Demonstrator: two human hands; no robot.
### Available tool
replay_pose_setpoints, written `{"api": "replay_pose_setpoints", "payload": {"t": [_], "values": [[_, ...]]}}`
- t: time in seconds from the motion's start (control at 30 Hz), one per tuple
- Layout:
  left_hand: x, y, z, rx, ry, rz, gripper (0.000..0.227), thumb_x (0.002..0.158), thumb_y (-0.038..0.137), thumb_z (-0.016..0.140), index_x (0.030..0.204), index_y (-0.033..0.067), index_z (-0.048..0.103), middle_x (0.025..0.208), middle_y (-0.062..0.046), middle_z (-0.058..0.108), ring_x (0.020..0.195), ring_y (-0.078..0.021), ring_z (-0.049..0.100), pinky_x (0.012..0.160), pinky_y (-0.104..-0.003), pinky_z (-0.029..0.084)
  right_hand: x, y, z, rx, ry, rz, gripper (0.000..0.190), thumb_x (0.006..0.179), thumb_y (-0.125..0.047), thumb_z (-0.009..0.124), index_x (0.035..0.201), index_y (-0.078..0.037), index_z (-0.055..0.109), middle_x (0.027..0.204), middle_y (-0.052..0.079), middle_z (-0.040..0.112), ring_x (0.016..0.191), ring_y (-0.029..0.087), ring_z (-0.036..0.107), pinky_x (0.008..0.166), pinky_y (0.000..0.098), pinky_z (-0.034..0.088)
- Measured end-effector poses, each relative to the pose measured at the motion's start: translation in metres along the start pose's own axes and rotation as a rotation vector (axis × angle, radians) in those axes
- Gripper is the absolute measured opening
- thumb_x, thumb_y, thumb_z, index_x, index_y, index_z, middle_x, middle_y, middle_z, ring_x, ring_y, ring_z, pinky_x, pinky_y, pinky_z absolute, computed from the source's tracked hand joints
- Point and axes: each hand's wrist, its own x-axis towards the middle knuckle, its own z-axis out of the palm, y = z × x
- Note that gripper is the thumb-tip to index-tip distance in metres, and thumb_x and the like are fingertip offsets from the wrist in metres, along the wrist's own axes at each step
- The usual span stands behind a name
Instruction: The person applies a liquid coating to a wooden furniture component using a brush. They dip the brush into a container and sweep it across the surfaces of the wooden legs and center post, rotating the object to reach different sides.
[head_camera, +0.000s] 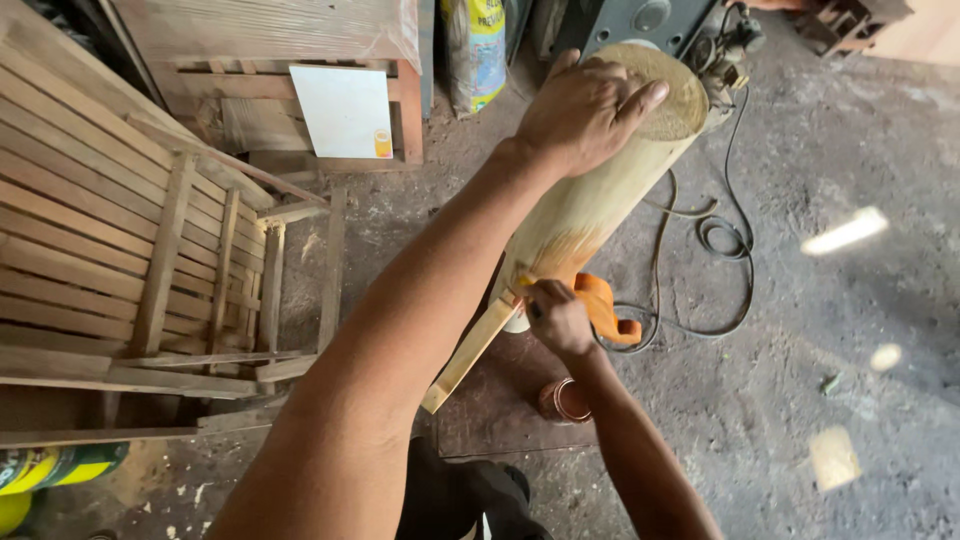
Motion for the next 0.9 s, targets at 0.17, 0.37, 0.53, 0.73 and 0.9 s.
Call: {"api": "replay_pose_setpoints", "payload": {"t": [0.17,0.37,0.53,0.73,0.9], "values": [[0.007,-0.001,-0.003,-0.045,0.022,0.001,0.080,0.106,0.057,0.014,0.064,0.0144,0.067,0.083,-0.004,0.073,0.086,-0.0198,0.071,0.115,-0.061,0.030,0.063,-0.028,-0.110,-0.142,0.209,-0.150,0.020,0.088,0.000,0.076,0.107,0.001,0.071,0.106,0.017,0.071,0.095,0.032,0.071,0.082,0.0415,0.061],[0.019,-0.007,-0.009,-0.067,-0.028,-0.002,0.075,0.099,0.061,0.010,0.127,0.0083,0.056,0.057,-0.003,0.068,0.061,-0.0173,0.071,0.104,-0.052,0.037,0.062,-0.046,-0.131,-0.304,0.268,-0.354,0.018,0.088,-0.002,0.080,0.102,0.004,0.070,0.120,0.024,0.063,0.111,0.038,0.063,0.089,0.0473,0.057],[0.017,-0.003,-0.013,0.060,-0.029,0.003,0.080,0.105,0.062,0.014,0.134,-0.0033,0.050,0.057,-0.002,0.065,0.063,-0.0186,0.070,0.105,-0.043,0.043,0.021,-0.039,-0.066,-0.442,0.092,-0.358,0.024,0.084,-0.008,0.071,0.106,0.000,0.072,0.118,0.025,0.065,0.113,0.039,0.065,0.094,0.0493,0.057],[0.016,-0.010,-0.015,-0.065,0.047,0.006,0.077,0.107,0.062,0.015,0.125,-0.0012,0.054,0.062,-0.002,0.067,0.066,-0.0191,0.071,0.108,-0.053,0.036,0.010,-0.042,-0.086,-0.231,0.085,-0.241,0.027,0.086,-0.006,0.068,0.113,-0.002,0.073,0.120,0.017,0.067,0.117,0.033,0.065,0.098,0.0474,0.052],[0.013,-0.014,-0.014,-0.097,-0.072,-0.091,0.077,0.104,0.063,0.012,0.127,0.0022,0.053,0.059,-0.005,0.066,0.067,-0.0226,0.072,0.114,-0.050,0.035,0.046,-0.043,-0.129,-0.430,0.326,-0.284,0.032,0.086,-0.010,0.068,0.117,-0.002,0.073,0.127,0.024,0.065,0.124,0.038,0.060,0.105,0.0534,0.047]]}}
